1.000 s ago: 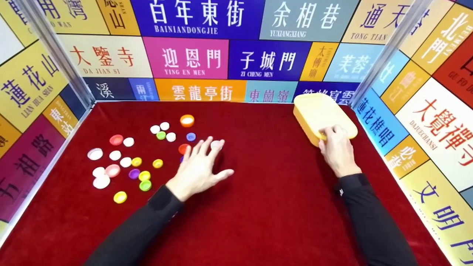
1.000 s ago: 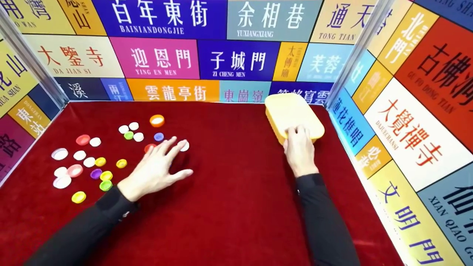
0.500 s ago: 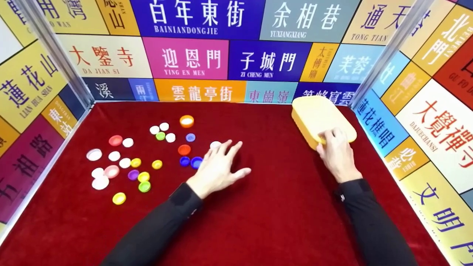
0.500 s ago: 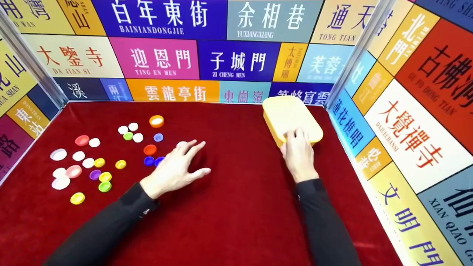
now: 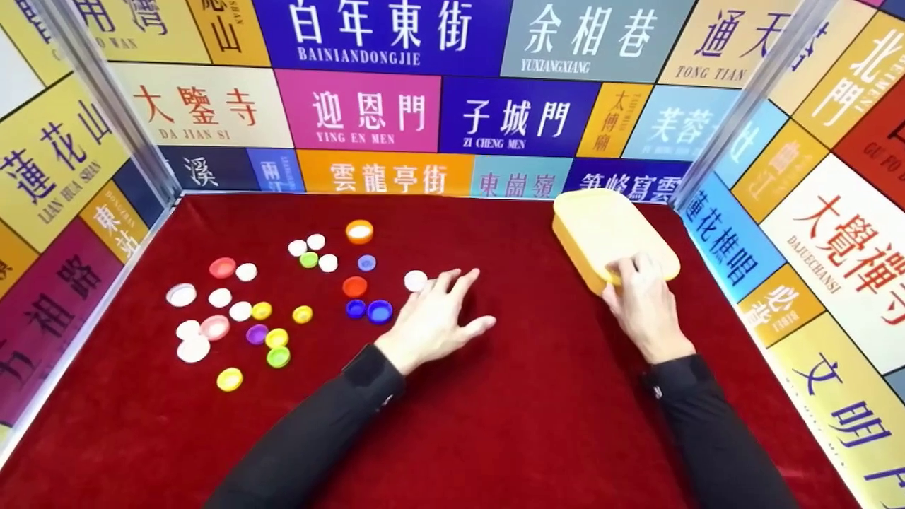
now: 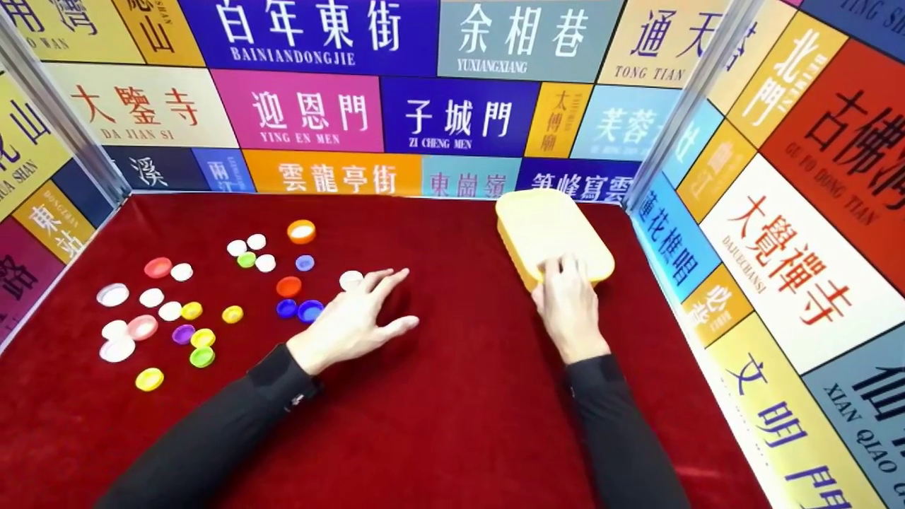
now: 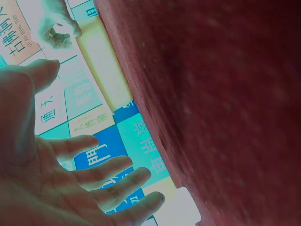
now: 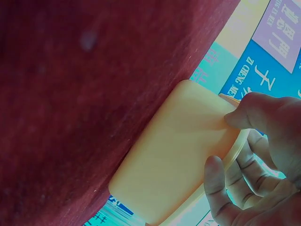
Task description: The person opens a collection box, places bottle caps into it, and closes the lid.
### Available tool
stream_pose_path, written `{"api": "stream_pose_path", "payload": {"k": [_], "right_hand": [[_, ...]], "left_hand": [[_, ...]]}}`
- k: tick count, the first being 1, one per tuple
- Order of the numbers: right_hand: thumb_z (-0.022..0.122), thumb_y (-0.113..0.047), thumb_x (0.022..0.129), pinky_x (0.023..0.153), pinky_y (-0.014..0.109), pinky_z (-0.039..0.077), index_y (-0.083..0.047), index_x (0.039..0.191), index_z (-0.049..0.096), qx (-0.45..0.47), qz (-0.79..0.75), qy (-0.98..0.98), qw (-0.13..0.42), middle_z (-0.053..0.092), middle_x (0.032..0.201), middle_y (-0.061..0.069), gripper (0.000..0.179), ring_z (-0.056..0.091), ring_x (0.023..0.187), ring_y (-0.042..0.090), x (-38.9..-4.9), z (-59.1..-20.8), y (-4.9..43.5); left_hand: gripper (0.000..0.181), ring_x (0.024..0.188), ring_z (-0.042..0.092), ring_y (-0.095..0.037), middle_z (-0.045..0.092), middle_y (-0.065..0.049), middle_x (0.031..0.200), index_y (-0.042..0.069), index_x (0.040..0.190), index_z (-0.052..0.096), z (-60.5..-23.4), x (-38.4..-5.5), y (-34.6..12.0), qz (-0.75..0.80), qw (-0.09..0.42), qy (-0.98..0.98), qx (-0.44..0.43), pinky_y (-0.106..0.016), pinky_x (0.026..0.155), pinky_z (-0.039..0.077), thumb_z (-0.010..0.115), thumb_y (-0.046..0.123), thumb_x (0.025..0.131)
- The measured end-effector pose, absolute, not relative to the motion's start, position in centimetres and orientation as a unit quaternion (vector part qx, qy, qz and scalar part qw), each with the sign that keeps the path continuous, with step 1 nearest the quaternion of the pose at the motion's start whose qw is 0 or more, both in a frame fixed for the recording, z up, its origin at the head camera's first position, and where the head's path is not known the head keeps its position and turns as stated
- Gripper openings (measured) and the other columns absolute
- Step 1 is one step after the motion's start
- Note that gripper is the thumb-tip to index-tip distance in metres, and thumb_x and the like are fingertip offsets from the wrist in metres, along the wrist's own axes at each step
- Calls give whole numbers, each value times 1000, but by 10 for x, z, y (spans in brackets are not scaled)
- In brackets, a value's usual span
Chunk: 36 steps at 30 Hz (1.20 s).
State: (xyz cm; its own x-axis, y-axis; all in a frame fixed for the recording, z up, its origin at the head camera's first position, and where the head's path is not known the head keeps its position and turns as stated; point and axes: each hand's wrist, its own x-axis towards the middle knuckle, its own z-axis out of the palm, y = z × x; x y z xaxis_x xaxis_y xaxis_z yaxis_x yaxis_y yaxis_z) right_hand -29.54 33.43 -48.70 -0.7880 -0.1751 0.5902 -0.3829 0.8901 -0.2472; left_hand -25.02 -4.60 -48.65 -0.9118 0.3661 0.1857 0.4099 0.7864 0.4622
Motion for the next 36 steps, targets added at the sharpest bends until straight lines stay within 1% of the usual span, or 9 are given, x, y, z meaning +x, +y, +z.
{"api": "stream_pose_path", "payload": {"k": [5, 11, 15, 20, 25, 30, 36], "right_hand": [[75, 6, 95, 64, 72, 63, 5, 118, 74, 159, 179, -928, 285, 64, 113, 26, 23, 66, 111, 52, -289, -486, 330], [75, 7, 92, 63, 71, 63, 4, 116, 72, 164, 177, -927, 286, 65, 112, 26, 24, 67, 105, 52, -282, -487, 326], [77, 6, 91, 63, 70, 63, 4, 114, 71, 169, 174, -927, 285, 64, 111, 26, 24, 68, 101, 51, -277, -486, 324], [79, 5, 88, 63, 69, 63, 4, 114, 71, 176, 172, -926, 286, 65, 110, 25, 27, 69, 99, 49, -272, -485, 320], [80, 4, 87, 61, 65, 63, 2, 113, 70, 181, 166, -928, 280, 66, 109, 23, 28, 70, 94, 46, -266, -485, 318], [80, 4, 88, 60, 61, 63, 2, 112, 69, 185, 163, -929, 274, 65, 108, 21, 26, 68, 88, 43, -259, -485, 315], [80, 4, 87, 59, 57, 63, 1, 111, 69, 193, 160, -928, 274, 65, 108, 21, 26, 67, 87, 40, -248, -483, 312]], "left_hand": [[90, 158, 60, -43, 53, -21, 177, 18, 181, 43, -485, -254, -39, -256, 41, -944, -205, -62, 131, 53, 72, 65, 109], [89, 151, 63, -43, 54, -19, 176, 20, 181, 42, -483, -258, -28, -261, 29, -944, -199, -57, 126, 58, 70, 64, 110], [88, 152, 63, -41, 55, -17, 174, 20, 181, 42, -482, -262, -21, -274, 24, -941, -198, -55, 124, 60, 71, 63, 111], [86, 150, 64, -42, 58, -18, 171, 18, 180, 44, -483, -268, -17, -293, 26, -935, -199, -55, 121, 61, 72, 60, 111], [85, 149, 65, -41, 60, -17, 169, 18, 180, 45, -484, -273, -14, -298, 24, -935, -190, -55, 118, 63, 72, 59, 111], [84, 150, 65, -41, 59, -17, 170, 17, 180, 44, -481, -280, -7, -305, 20, -935, -181, -56, 119, 63, 71, 59, 111], [84, 151, 64, -38, 58, -17, 170, 18, 180, 44, -474, -291, 6, -320, 12, -933, -167, -58, 120, 63, 71, 58, 111]]}}
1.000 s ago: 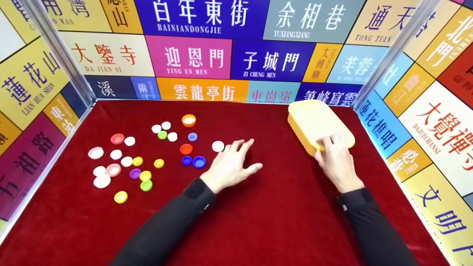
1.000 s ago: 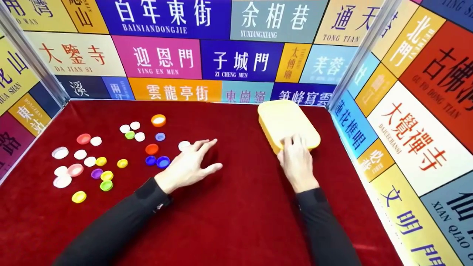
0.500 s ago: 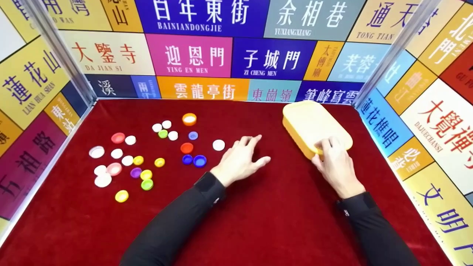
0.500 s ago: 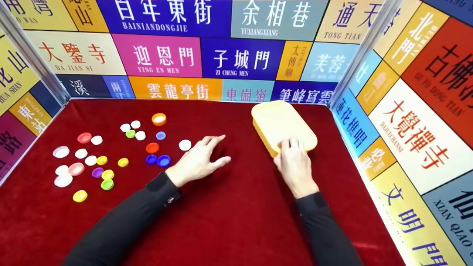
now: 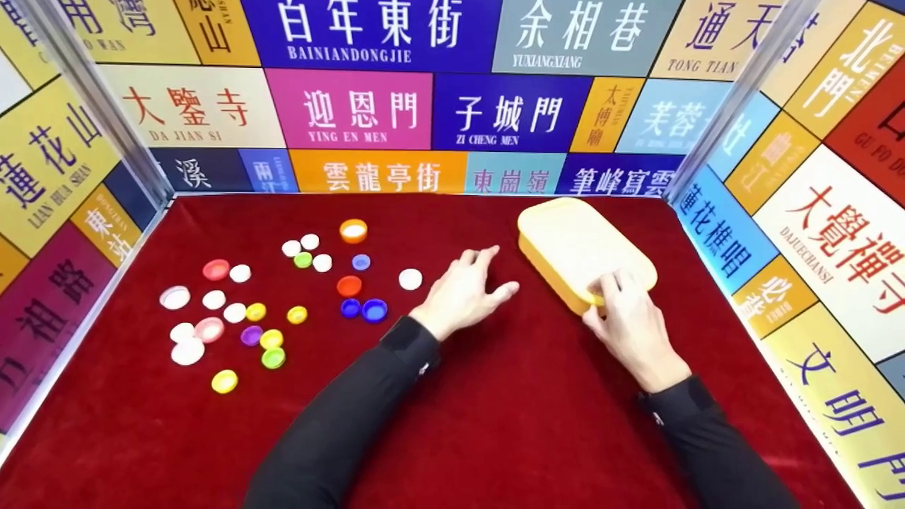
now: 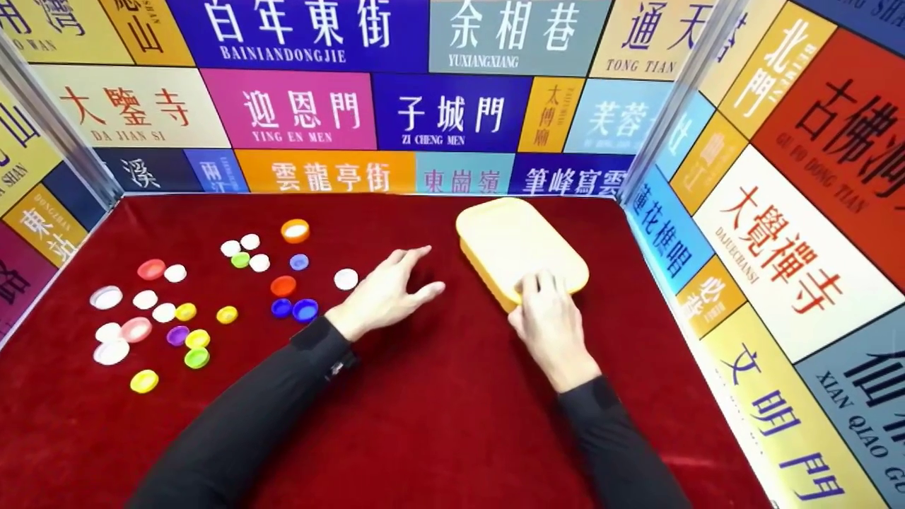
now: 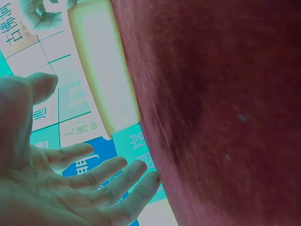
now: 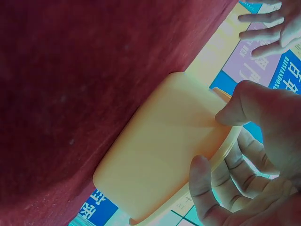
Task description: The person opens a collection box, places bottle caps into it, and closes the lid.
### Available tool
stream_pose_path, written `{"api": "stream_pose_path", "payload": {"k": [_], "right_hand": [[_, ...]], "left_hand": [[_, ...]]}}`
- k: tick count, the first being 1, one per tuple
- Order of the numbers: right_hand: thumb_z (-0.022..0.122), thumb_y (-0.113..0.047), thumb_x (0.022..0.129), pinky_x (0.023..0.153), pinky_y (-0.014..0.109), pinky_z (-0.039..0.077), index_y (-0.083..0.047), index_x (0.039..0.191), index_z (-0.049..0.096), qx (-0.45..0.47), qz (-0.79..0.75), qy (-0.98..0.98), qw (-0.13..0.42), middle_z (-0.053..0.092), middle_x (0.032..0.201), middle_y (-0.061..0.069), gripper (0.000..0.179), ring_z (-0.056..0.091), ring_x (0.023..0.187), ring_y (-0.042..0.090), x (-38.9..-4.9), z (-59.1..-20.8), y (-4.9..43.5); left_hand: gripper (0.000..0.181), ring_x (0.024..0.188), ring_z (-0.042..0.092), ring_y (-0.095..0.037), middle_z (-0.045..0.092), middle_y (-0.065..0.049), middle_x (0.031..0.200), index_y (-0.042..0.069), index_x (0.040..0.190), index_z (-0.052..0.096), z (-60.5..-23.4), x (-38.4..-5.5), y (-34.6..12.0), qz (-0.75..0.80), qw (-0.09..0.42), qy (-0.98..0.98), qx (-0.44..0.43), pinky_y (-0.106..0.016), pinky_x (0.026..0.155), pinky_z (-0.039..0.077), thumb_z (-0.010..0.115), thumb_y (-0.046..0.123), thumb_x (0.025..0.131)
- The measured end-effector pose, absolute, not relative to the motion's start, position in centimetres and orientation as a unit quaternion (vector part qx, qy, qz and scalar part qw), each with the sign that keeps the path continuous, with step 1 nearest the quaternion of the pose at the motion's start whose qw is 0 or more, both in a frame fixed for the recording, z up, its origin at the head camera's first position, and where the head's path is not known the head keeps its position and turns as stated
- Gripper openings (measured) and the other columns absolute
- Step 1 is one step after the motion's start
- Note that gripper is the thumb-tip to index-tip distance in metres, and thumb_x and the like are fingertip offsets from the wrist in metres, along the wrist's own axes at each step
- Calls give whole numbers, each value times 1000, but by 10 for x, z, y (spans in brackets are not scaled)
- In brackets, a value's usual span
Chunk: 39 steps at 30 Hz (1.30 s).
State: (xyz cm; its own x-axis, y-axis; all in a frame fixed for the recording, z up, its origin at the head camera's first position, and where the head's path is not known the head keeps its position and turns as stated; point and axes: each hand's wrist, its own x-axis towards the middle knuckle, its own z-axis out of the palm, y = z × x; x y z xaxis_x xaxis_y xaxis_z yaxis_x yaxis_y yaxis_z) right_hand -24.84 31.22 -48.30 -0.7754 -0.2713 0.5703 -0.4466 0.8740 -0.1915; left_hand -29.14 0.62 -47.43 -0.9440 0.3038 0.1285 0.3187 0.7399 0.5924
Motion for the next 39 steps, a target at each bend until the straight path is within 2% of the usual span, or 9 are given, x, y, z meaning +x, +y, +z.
{"api": "stream_pose_path", "payload": {"k": [5, 11, 20, 26, 31, 39], "right_hand": [[81, 3, 87, 57, 53, 62, 1, 111, 69, 206, 154, -926, 275, 64, 107, 20, 27, 65, 86, 38, -243, -482, 309], [80, 3, 86, 56, 48, 60, 0, 109, 68, 228, 148, -921, 280, 64, 107, 18, 26, 63, 88, 35, -239, -481, 308], [79, 2, 81, 57, 43, 58, -3, 106, 69, 254, 135, -910, 299, 64, 105, 16, 28, 64, 91, 33, -234, -484, 307], [80, 0, 78, 59, 44, 60, -5, 104, 68, 269, 142, -905, 298, 64, 107, 14, 29, 65, 91, 33, -231, -486, 306], [76, 0, 77, 59, 42, 57, -7, 103, 66, 278, 142, -904, 294, 61, 107, 13, 29, 62, 88, 33, -230, -487, 308], [72, -2, 76, 62, 39, 55, -7, 103, 65, 281, 145, -906, 282, 59, 107, 13, 28, 60, 93, 31, -230, -486, 311]], "left_hand": [[83, 150, 65, -38, 58, -18, 171, 17, 180, 44, -472, -299, 12, -322, 7, -934, -153, -58, 121, 63, 71, 57, 112], [84, 148, 68, -39, 58, -20, 170, 12, 179, 42, -471, -308, 18, -333, 11, -932, -141, -54, 123, 61, 70, 56, 113], [80, 142, 71, -39, 62, -23, 162, 6, 175, 45, -470, -321, 22, -350, 19, -928, -123, -52, 123, 60, 69, 51, 114], [71, 135, 73, -38, 68, -20, 152, 7, 169, 51, -470, -326, 23, -366, 24, -924, -107, -53, 119, 63, 69, 48, 114], [61, 135, 75, -38, 71, -18, 150, 6, 164, 58, -470, -329, 23, -370, 38, -925, -79, -53, 117, 64, 68, 41, 115], [58, 127, 78, -42, 69, -22, 148, 4, 160, 64, -465, -331, 21, -368, 47, -927, -51, -52, 112, 66, 73, 33, 112]]}}
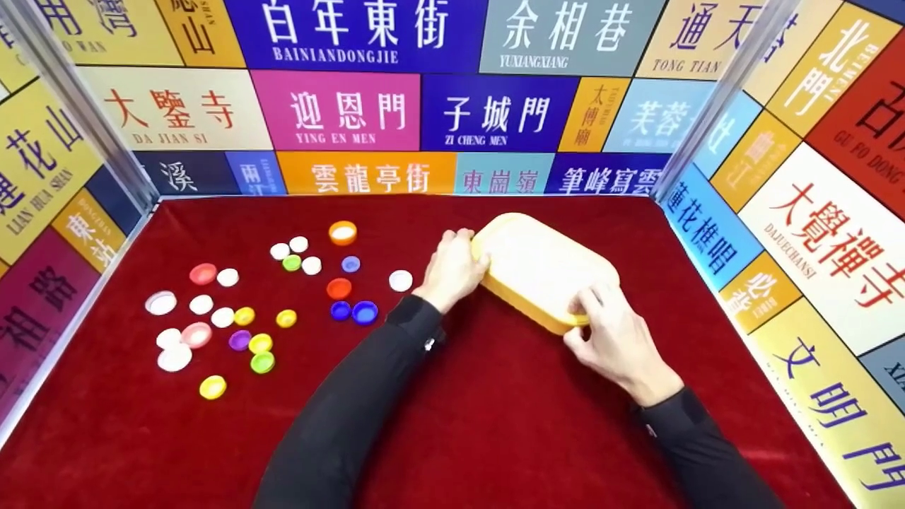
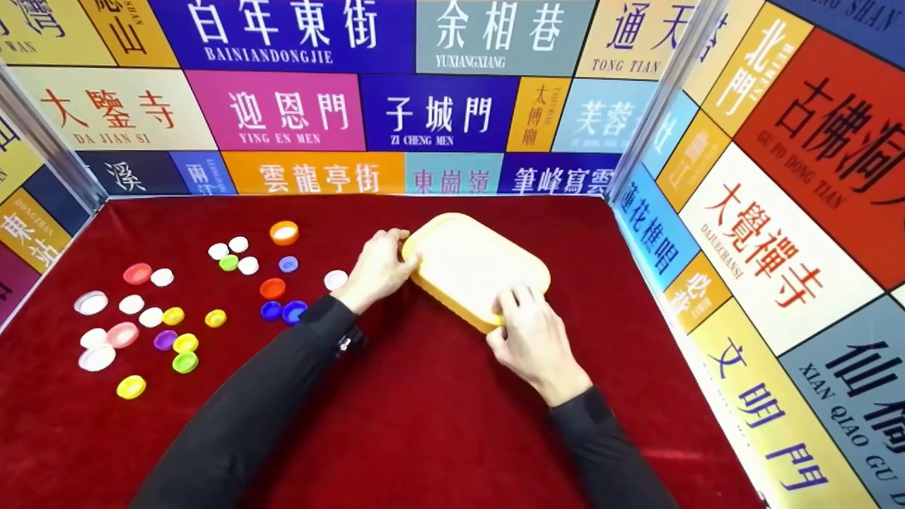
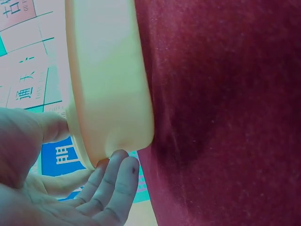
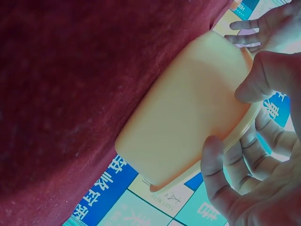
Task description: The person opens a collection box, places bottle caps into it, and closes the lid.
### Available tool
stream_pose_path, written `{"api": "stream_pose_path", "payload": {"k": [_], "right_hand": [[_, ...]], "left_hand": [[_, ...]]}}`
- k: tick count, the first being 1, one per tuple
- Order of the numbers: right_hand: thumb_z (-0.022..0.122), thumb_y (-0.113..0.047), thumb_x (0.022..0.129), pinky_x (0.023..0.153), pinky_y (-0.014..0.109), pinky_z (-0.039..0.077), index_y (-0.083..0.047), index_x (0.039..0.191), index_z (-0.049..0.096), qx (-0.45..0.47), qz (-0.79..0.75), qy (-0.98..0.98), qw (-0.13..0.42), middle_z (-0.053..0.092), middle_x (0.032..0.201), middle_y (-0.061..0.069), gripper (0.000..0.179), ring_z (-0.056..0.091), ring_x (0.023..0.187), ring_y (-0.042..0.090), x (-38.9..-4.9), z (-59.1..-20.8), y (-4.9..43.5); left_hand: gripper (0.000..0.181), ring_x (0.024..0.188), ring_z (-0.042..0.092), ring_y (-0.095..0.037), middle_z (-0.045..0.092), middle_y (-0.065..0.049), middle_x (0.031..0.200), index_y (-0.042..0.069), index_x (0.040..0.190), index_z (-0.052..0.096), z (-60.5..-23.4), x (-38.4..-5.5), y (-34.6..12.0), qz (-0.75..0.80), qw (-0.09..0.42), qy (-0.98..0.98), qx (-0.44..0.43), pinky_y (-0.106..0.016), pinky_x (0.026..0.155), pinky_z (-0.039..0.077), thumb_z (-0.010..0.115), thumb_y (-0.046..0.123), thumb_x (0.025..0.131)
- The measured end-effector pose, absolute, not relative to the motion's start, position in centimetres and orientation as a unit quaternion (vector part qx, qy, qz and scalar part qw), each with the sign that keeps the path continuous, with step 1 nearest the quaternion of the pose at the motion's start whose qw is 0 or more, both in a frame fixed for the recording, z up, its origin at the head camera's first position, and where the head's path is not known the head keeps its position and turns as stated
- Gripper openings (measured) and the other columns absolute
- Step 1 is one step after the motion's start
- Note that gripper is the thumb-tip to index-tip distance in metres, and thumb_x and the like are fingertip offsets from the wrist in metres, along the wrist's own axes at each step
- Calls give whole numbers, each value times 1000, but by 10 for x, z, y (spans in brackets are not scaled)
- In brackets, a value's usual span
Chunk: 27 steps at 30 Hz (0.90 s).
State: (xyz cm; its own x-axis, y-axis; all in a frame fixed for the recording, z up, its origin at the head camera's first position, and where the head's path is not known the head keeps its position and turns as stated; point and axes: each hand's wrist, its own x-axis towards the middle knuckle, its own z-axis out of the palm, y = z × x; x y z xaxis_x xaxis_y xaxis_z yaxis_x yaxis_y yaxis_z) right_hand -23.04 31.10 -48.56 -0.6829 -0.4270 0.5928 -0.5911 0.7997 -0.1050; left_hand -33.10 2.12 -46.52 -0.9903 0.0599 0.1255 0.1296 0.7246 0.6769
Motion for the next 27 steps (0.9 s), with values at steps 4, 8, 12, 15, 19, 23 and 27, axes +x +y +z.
{"api": "stream_pose_path", "payload": {"k": [4, 8, 12, 15, 19, 23, 27], "right_hand": [[72, -7, 78, 64, 42, 56, -8, 104, 65, 267, 155, -916, 258, 59, 110, 12, 27, 60, 99, 32, -230, -483, 311], [73, -13, 83, 65, 47, 56, -11, 103, 67, 229, 178, -929, 230, 61, 109, 10, 21, 60, 100, 33, -228, -479, 312], [74, -14, 93, 65, 52, 55, -12, 103, 71, 173, 207, -938, 220, 63, 108, 12, 11, 59, 99, 33, -230, -472, 313], [74, -12, 97, 65, 52, 52, -11, 108, 74, 131, 223, -941, 218, 63, 111, 16, 11, 60, 99, 36, -234, -465, 313], [73, -14, 101, 70, 62, 57, -5, 122, 76, 80, 237, -950, 189, 61, 122, 24, 23, 64, 102, 46, -239, -454, 315], [67, -21, 106, 85, 70, 59, -2, 142, 69, 37, 237, -963, 121, 55, 137, 31, 40, 67, 107, 54, -245, -443, 316], [63, -25, 107, 94, 71, 59, 1, 150, 62, 26, 227, -971, 71, 54, 142, 35, 51, 68, 108, 59, -253, -441, 314]], "left_hand": [[61, 125, 78, -43, 67, -22, 149, 5, 162, 64, -464, -328, 18, -373, 32, -927, -33, -53, 109, 67, 73, 33, 108], [65, 126, 77, -45, 68, -22, 150, 4, 161, 64, -464, -322, 13, -373, 22, -927, -30, -55, 106, 67, 75, 35, 106], [64, 129, 77, -45, 72, -24, 147, 1, 158, 65, -463, -314, 7, -376, 17, -926, -38, -55, 109, 66, 78, 34, 104], [61, 130, 77, -43, 76, -23, 144, -1, 154, 67, -463, -307, 4, -383, 15, -922, -45, -54, 110, 66, 79, 32, 104], [59, 124, 80, -39, 80, -23, 141, -3, 153, 66, -464, -294, -2, -398, 9, -916, -55, -51, 108, 67, 78, 29, 104], [59, 118, 82, -39, 82, -23, 136, -3, 152, 66, -463, -280, -6, -402, 6, -913, -65, -50, 103, 68, 78, 29, 104], [61, 116, 82, -42, 82, -26, 133, -6, 152, 62, -462, -267, -11, -406, 5, -911, -74, -52, 103, 68, 75, 28, 104]]}}
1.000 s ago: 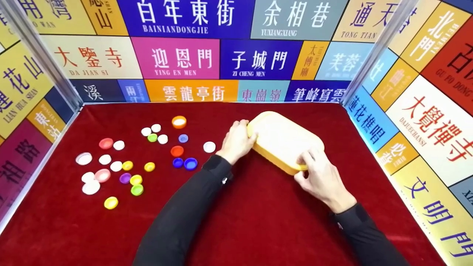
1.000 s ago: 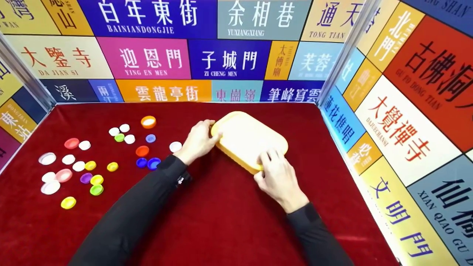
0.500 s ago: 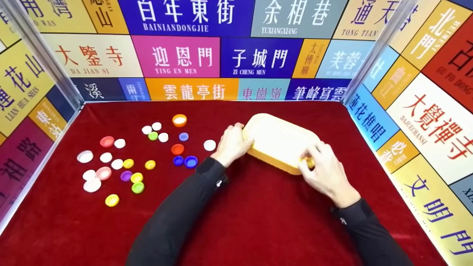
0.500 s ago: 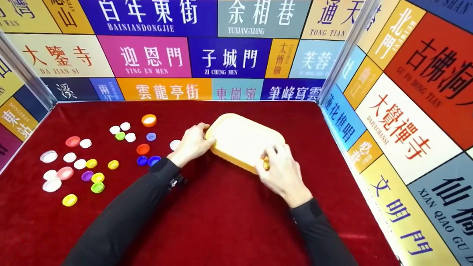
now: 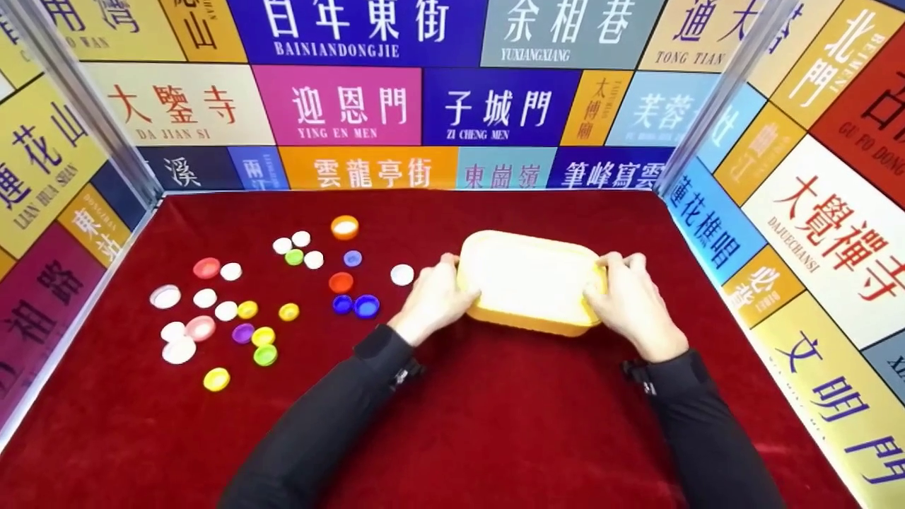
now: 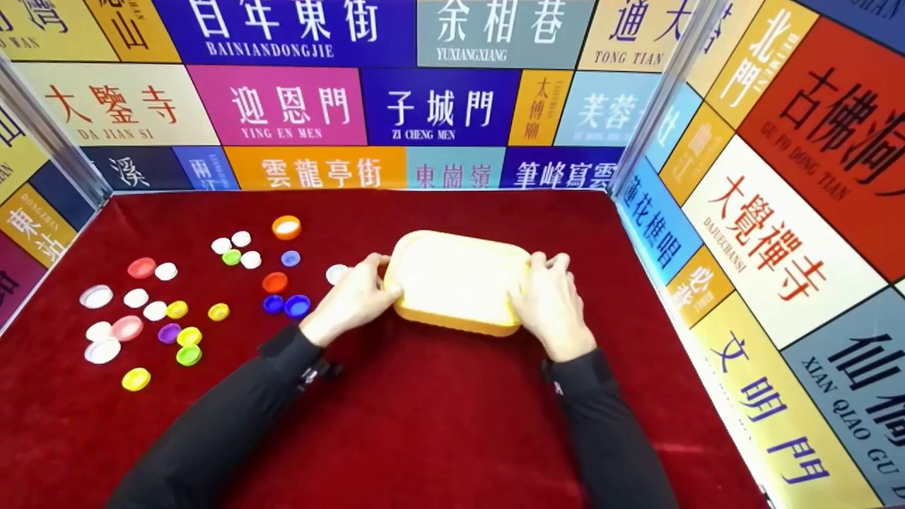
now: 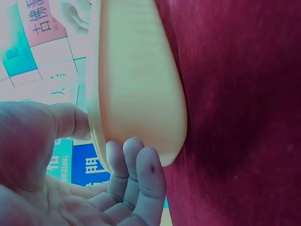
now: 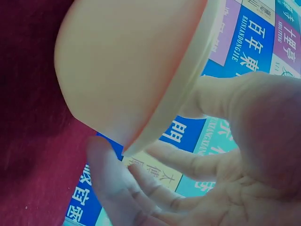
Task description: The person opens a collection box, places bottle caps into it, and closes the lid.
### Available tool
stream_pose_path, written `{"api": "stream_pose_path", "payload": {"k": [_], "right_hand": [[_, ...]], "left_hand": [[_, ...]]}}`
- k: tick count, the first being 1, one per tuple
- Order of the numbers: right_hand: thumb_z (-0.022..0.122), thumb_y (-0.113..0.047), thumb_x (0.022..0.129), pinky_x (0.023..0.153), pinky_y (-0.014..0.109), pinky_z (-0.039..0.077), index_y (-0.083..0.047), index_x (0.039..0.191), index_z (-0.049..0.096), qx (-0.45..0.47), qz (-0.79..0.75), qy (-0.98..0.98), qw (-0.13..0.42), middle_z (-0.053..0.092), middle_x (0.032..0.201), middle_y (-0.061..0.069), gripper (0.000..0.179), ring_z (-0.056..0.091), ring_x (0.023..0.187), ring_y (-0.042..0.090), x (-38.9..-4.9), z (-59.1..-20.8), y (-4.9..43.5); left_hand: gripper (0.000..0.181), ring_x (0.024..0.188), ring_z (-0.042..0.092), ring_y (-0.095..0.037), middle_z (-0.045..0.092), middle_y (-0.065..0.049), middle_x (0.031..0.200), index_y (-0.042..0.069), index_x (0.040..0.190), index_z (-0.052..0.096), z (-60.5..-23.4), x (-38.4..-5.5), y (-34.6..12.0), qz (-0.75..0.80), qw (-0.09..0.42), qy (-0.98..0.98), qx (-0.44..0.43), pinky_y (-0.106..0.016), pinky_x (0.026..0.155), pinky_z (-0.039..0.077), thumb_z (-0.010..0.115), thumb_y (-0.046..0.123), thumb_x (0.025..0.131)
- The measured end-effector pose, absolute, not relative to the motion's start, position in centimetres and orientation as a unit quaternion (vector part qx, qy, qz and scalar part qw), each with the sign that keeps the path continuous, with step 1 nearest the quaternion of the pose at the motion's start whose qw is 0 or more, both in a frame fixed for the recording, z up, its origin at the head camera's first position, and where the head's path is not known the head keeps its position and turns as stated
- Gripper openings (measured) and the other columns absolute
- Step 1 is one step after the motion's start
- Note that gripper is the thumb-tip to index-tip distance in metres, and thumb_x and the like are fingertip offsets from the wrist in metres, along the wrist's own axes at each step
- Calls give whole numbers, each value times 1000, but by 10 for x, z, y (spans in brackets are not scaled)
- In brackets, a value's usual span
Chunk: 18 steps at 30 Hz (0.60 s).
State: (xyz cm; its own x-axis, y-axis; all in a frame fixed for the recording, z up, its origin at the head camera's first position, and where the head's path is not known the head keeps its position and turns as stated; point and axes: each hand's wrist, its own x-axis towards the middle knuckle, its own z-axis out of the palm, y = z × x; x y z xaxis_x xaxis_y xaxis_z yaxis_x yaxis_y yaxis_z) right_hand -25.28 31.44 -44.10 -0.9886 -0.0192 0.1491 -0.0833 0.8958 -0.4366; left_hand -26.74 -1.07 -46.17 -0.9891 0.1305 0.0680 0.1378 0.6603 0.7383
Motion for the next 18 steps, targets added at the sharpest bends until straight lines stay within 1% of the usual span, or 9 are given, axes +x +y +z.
{"api": "stream_pose_path", "payload": {"k": [3, 7, 10, 12, 16, 18], "right_hand": [[64, -24, 106, 99, 73, 57, 5, 149, 61, 40, 223, -972, 64, 58, 139, 39, 52, 66, 114, 60, -259, -443, 313], [65, -19, 105, 103, 74, 55, 8, 145, 64, 59, 230, -968, 81, 66, 131, 40, 48, 64, 119, 58, -263, -446, 313], [67, -16, 104, 100, 72, 56, 7, 144, 65, 70, 238, -964, 99, 71, 122, 37, 46, 67, 114, 56, -265, -447, 313], [68, -15, 104, 96, 68, 57, 6, 143, 65, 74, 243, -962, 104, 74, 116, 34, 45, 69, 108, 52, -265, -447, 312], [68, -16, 106, 87, 60, 59, 3, 142, 66, 70, 249, -961, 97, 77, 106, 27, 41, 72, 97, 45, -263, -447, 310], [68, -19, 107, 86, 59, 60, 3, 141, 67, 68, 249, -962, 90, 79, 103, 26, 40, 74, 94, 44, -261, -448, 308]], "left_hand": [[63, 115, 82, -44, 81, -29, 132, -7, 154, 58, -461, -257, -14, -408, -1, -910, -70, -53, 103, 68, 75, 27, 104], [67, 114, 82, -44, 81, -30, 132, -6, 158, 52, -460, -244, -17, -415, -13, -907, -65, -53, 103, 68, 76, 26, 103], [71, 114, 82, -44, 80, -31, 132, -5, 161, 49, -459, -237, -18, -420, -16, -905, -66, -53, 103, 68, 76, 27, 103], [74, 114, 82, -44, 80, -31, 133, -4, 162, 48, -457, -233, -19, -422, -15, -904, -65, -54, 102, 68, 77, 27, 102], [75, 111, 82, -44, 81, -31, 131, -4, 164, 47, -458, -225, -24, -416, -17, -907, -65, -54, 99, 68, 77, 27, 102], [76, 108, 82, -43, 82, -30, 128, -3, 164, 47, -458, -220, -29, -413, -19, -908, -64, -53, 95, 69, 77, 27, 101]]}}
